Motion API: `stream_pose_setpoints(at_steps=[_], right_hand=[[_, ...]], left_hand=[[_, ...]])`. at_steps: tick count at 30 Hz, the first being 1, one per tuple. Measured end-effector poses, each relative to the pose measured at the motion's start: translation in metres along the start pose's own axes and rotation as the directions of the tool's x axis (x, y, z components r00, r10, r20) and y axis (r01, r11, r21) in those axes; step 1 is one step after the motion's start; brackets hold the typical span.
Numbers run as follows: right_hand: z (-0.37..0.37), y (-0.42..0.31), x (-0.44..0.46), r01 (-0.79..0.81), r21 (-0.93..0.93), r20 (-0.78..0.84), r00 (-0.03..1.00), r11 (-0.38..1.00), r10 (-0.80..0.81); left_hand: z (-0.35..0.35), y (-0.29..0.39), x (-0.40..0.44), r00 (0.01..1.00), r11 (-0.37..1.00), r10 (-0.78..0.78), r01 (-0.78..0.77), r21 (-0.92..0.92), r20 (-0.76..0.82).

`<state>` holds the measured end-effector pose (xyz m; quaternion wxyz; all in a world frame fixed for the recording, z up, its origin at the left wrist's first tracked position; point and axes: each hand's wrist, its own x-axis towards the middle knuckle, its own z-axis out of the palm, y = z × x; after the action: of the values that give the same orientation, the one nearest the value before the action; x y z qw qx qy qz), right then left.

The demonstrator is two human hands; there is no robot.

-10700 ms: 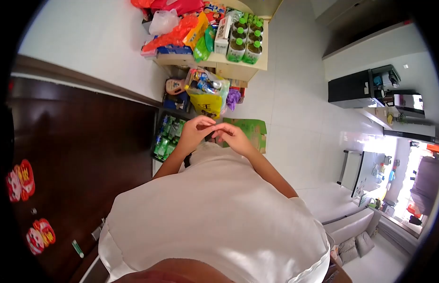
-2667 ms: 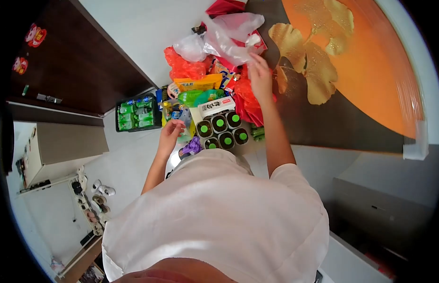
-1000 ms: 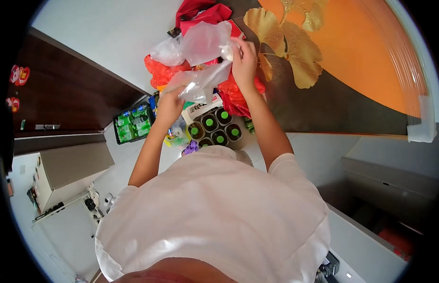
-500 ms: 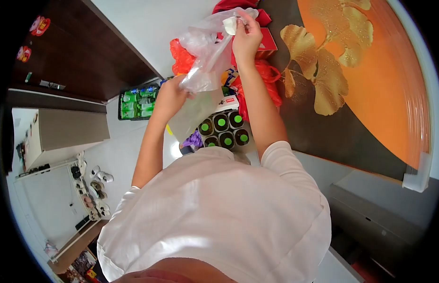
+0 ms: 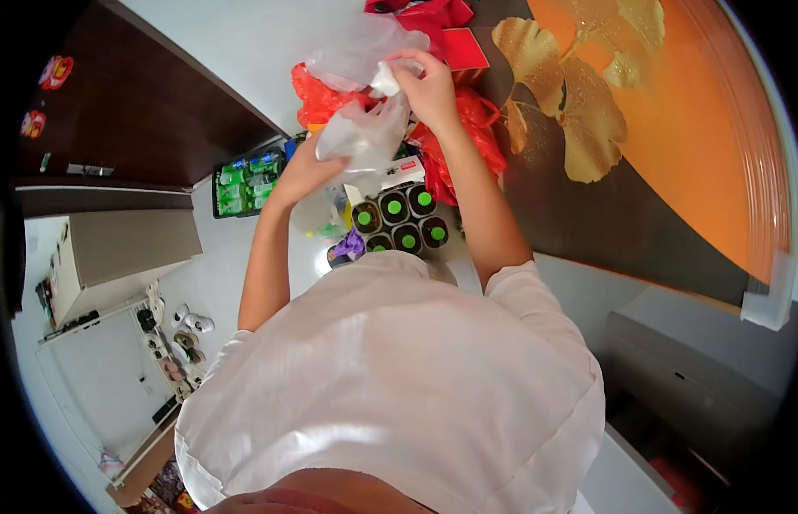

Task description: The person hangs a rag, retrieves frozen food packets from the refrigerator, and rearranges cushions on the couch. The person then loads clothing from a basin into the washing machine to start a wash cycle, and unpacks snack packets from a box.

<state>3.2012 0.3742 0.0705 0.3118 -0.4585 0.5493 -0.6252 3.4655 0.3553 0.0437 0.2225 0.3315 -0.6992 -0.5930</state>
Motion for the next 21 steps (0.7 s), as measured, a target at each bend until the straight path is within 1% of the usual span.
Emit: stream_pose_setpoints(at_steps=[1, 2, 4, 5, 6, 8, 9, 11, 12, 14, 15, 17, 18, 20, 21], right_hand=[[-0.002, 0.002, 0.0, 0.031, 0.016, -0.044, 0.999, 0.999, -0.03], [-0.007, 0.002, -0.003, 0.031, 0.015, -0.055, 0.998, 0.999, -0.03], [-0.014, -0.001, -0.011, -0.169, -0.105, -0.052, 0.985, 0.98, 0.164], [-0.013, -0.001, -0.015, -0.146, -0.106, -0.068, 0.988, 0.984, 0.139], [-0.012, 0.001, -0.016, -0.147, -0.104, -0.072, 0.988, 0.984, 0.139], [-0.01, 0.01, -0.017, 0.079, -0.123, -0.096, 0.991, 0.989, -0.091], [-0.009, 0.017, -0.015, 0.077, -0.122, -0.098, 0.991, 0.99, -0.09], [-0.007, 0.026, -0.008, 0.251, -0.191, -0.099, 0.957, 0.949, -0.273], [-0.008, 0.029, -0.006, 0.251, -0.19, -0.1, 0.957, 0.949, -0.272], [-0.006, 0.028, -0.003, 0.162, -0.163, -0.098, 0.979, 0.973, -0.179], [-0.007, 0.028, -0.001, 0.16, -0.159, -0.095, 0.98, 0.974, -0.177], [-0.008, 0.025, 0.001, -0.017, 0.002, -0.048, 0.999, 1.0, 0.017], [-0.008, 0.023, 0.0, -0.019, 0.005, -0.043, 0.999, 1.0, 0.019], [-0.005, 0.019, -0.003, -0.164, 0.185, 0.015, 0.986, 0.969, 0.164], [-0.003, 0.022, -0.003, -0.167, 0.184, 0.02, 0.986, 0.969, 0.167]], left_hand=[[-0.003, 0.016, -0.004, 0.987, 0.983, -0.135, 0.144, -0.11, 0.083], [-0.004, 0.015, -0.005, 0.987, 0.984, -0.134, 0.144, -0.106, 0.092], [-0.006, 0.009, -0.007, 0.968, 0.964, -0.207, 0.227, -0.137, 0.143], [-0.004, 0.009, -0.009, 0.96, 0.954, -0.241, 0.262, -0.146, 0.145], [-0.003, 0.006, -0.009, 0.959, 0.954, -0.242, 0.263, -0.143, 0.148], [0.001, 0.002, -0.008, 0.936, 0.946, -0.318, 0.324, -0.015, 0.148], [0.002, 0.0, -0.009, 0.936, 0.946, -0.32, 0.325, -0.013, 0.149], [0.004, 0.012, -0.011, 0.925, 0.935, -0.336, 0.35, -0.054, 0.18], [0.002, 0.02, -0.011, 0.924, 0.935, -0.337, 0.351, -0.053, 0.18], [-0.003, 0.032, -0.012, 0.906, 0.93, -0.339, 0.363, -0.054, 0.254], [-0.006, 0.03, -0.012, 0.906, 0.929, -0.343, 0.367, -0.055, 0.25], [-0.016, 0.027, -0.011, 0.886, 0.94, -0.34, 0.335, 0.072, 0.316], [-0.019, 0.027, -0.015, 0.886, 0.938, -0.343, 0.338, 0.07, 0.313], [-0.025, 0.039, -0.024, 0.891, 0.932, -0.362, 0.355, 0.077, 0.274], [-0.03, 0.041, -0.027, 0.873, 0.92, -0.385, 0.391, 0.041, 0.299]])
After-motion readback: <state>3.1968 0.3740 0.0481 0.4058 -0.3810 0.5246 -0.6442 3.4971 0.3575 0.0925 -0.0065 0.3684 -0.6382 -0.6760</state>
